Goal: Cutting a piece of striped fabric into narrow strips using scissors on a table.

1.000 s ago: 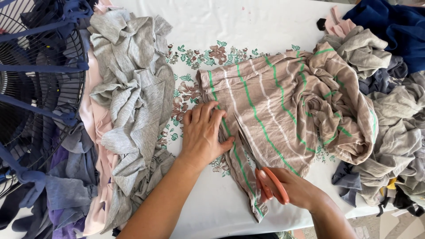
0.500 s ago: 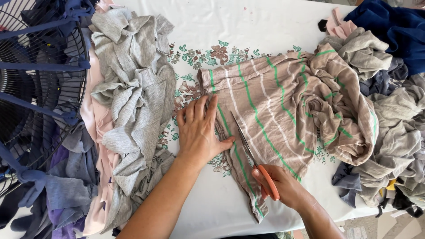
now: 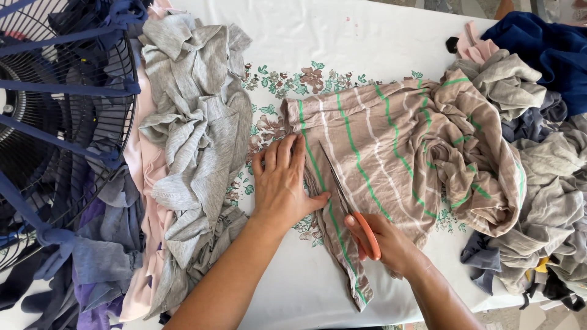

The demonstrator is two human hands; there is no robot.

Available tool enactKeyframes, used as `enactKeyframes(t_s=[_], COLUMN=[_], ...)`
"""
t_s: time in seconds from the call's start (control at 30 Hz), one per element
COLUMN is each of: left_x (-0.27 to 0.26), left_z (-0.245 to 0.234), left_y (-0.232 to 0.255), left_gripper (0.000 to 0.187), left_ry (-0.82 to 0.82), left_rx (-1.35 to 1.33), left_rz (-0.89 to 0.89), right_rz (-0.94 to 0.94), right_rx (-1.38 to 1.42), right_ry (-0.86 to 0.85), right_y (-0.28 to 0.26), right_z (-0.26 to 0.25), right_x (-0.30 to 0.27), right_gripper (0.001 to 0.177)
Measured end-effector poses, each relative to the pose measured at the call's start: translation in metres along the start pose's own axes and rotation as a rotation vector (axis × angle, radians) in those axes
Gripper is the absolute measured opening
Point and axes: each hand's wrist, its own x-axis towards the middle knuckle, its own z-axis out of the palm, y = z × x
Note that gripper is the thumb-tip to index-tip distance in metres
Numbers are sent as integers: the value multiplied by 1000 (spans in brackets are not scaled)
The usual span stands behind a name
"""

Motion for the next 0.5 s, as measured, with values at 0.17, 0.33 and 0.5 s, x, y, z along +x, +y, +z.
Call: enactKeyframes(t_s=[0.17, 0.33, 0.5], left_x=[1, -1, 4], left_z=[-3, -1, -18], left_y=[3, 5, 14], left_gripper=[125, 118, 116], left_ry=[-11, 37, -63], left_rx=[-2, 0, 84], left_rz=[-10, -11, -33], right_rz=[-47, -144, -80], right_rx=[34, -2, -42], right_ry=[-52, -83, -5], right_y=[-4, -23, -21], right_z=[-4, -14, -10], right_x=[4, 16, 16], right_gripper=[61, 64, 64])
